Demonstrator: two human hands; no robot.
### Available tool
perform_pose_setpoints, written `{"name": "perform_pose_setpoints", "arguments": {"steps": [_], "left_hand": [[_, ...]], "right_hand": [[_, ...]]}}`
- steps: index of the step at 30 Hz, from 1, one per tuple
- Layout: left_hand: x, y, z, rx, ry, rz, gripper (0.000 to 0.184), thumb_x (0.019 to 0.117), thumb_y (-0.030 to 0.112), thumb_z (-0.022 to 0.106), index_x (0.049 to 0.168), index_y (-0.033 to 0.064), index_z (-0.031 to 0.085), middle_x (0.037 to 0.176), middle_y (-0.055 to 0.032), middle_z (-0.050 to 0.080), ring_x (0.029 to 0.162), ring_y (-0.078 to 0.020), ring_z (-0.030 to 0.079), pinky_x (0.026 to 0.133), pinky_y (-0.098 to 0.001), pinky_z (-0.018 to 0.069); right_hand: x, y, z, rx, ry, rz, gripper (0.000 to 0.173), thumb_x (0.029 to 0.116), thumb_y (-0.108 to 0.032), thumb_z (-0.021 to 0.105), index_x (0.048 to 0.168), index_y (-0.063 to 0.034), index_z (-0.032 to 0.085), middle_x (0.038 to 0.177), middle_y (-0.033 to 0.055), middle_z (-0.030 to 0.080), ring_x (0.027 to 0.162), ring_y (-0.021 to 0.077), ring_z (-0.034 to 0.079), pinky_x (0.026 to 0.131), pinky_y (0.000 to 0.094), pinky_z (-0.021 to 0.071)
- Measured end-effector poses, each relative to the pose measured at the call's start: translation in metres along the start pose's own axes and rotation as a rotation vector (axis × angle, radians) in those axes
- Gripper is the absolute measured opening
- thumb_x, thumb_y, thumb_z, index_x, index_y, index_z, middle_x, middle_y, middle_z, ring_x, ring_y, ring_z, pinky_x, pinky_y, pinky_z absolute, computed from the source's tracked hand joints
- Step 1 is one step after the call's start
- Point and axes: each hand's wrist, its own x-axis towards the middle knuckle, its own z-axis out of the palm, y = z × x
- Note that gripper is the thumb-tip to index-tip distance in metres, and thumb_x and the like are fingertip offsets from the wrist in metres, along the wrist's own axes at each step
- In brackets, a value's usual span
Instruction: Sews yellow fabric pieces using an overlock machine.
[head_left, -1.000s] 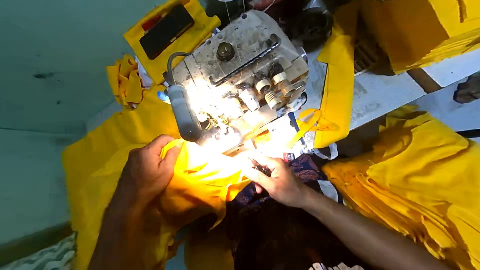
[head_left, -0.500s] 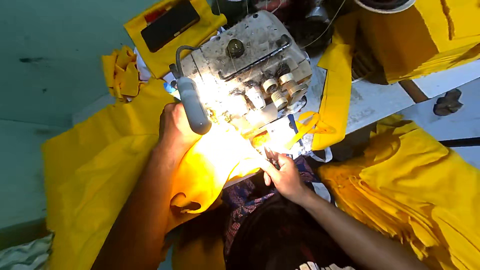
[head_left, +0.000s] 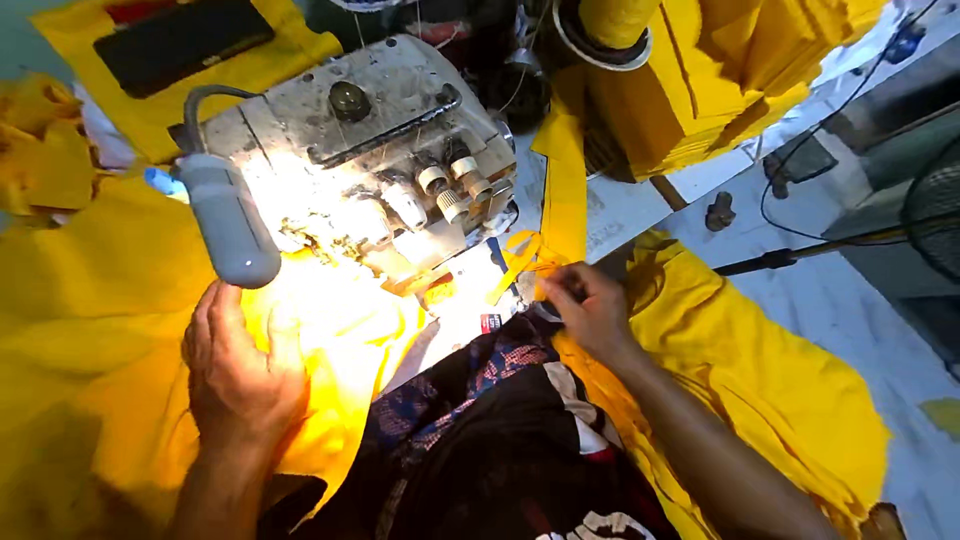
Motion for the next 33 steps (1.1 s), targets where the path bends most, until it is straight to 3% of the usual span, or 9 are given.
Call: {"name": "perform_pose_setpoints", "arguments": {"steps": [4,9,13,17,21,23,28,30,33], "left_hand": [[0.001,0.002,0.002,0.016,0.035,0.002,0.062,0.1061,0.045,0.042,0.153,0.005,0.043,0.153,-0.025,0.046,0.143,-0.0407,0.043,0.117,-0.0581,0.0341],[-0.002,0.001,0.002,0.037,0.042,0.003,0.059,0.1056,0.044,0.043,0.153,0.008,0.045,0.15,-0.0237,0.049,0.14,-0.0407,0.047,0.113,-0.0587,0.0375],[-0.004,-0.002,0.004,0.041,0.053,0.019,0.058,0.1049,0.041,0.044,0.152,0.0067,0.046,0.149,-0.0233,0.05,0.138,-0.0415,0.049,0.112,-0.059,0.0389],[-0.004,-0.002,0.003,0.038,0.042,0.014,0.059,0.1054,0.044,0.043,0.152,0.0078,0.046,0.15,-0.0229,0.05,0.139,-0.0411,0.048,0.112,-0.0595,0.0384],[-0.004,-0.002,0.0,-0.001,0.073,0.025,0.06,0.1028,0.041,0.052,0.15,0.0051,0.047,0.15,-0.0243,0.048,0.141,-0.0394,0.046,0.115,-0.0561,0.0372],[-0.005,0.0,0.0,-0.019,0.147,0.068,0.061,0.0997,0.038,0.059,0.147,0.0004,0.048,0.151,-0.026,0.046,0.144,-0.0393,0.042,0.119,-0.0531,0.0341],[-0.019,0.035,0.001,0.018,0.307,0.238,0.059,0.0906,0.03,0.067,0.136,-0.006,0.055,0.15,-0.0309,0.044,0.141,-0.0456,0.04,0.117,-0.0525,0.0336],[-0.023,0.045,0.002,0.006,0.305,0.267,0.059,0.0891,0.031,0.068,0.135,-0.0052,0.057,0.15,-0.0296,0.045,0.14,-0.0448,0.042,0.116,-0.0522,0.0342],[-0.027,0.05,0.001,-0.016,0.298,0.252,0.056,0.09,0.031,0.069,0.132,-0.004,0.06,0.149,-0.0276,0.047,0.14,-0.0423,0.043,0.116,-0.0512,0.0341]], "right_hand": [[0.023,0.005,-0.013,-0.228,0.004,0.116,0.046,0.0963,-0.048,0.068,0.115,-0.006,0.069,0.09,0.0098,0.07,0.078,0.0243,0.069,0.072,0.0503,0.0586],[0.046,-0.02,0.013,-0.347,-0.079,-0.017,0.026,0.0994,-0.033,0.066,0.1,-0.008,0.075,0.09,0.0088,0.073,0.082,0.0262,0.071,0.073,0.0517,0.0591],[0.054,-0.022,0.023,-0.275,-0.246,-0.105,0.035,0.1012,-0.042,0.063,0.112,-0.013,0.077,0.098,0.0062,0.071,0.09,0.0223,0.07,0.079,0.0475,0.0588],[0.048,-0.008,0.004,-0.063,-0.169,-0.101,0.041,0.1029,-0.043,0.06,0.133,-0.0169,0.069,0.113,0.0038,0.073,0.099,0.0153,0.071,0.088,0.0435,0.0603],[0.032,0.015,-0.026,-0.115,0.029,-0.054,0.025,0.1006,-0.031,0.066,0.114,-0.0109,0.074,0.099,0.0047,0.072,0.081,0.0148,0.068,0.073,0.039,0.0601],[0.02,0.026,-0.032,-0.121,0.036,-0.057,0.023,0.0964,-0.029,0.072,0.104,-0.0073,0.073,0.091,0.0057,0.07,0.075,0.0158,0.066,0.068,0.0389,0.0593],[0.008,0.035,-0.018,-0.203,-0.064,-0.216,0.048,0.0802,-0.046,0.086,0.099,-0.004,0.072,0.092,0.0086,0.068,0.078,0.0206,0.067,0.068,0.0429,0.0594],[0.013,0.037,-0.011,-0.234,-0.082,-0.29,0.041,0.0827,-0.043,0.084,0.093,-0.0053,0.073,0.089,0.0077,0.068,0.075,0.0201,0.067,0.065,0.0418,0.0588],[0.02,0.038,-0.012,-0.172,-0.133,-0.28,0.029,0.0862,-0.034,0.083,0.088,-0.0067,0.074,0.087,0.0056,0.068,0.077,0.0162,0.067,0.069,0.0378,0.0591]]}}
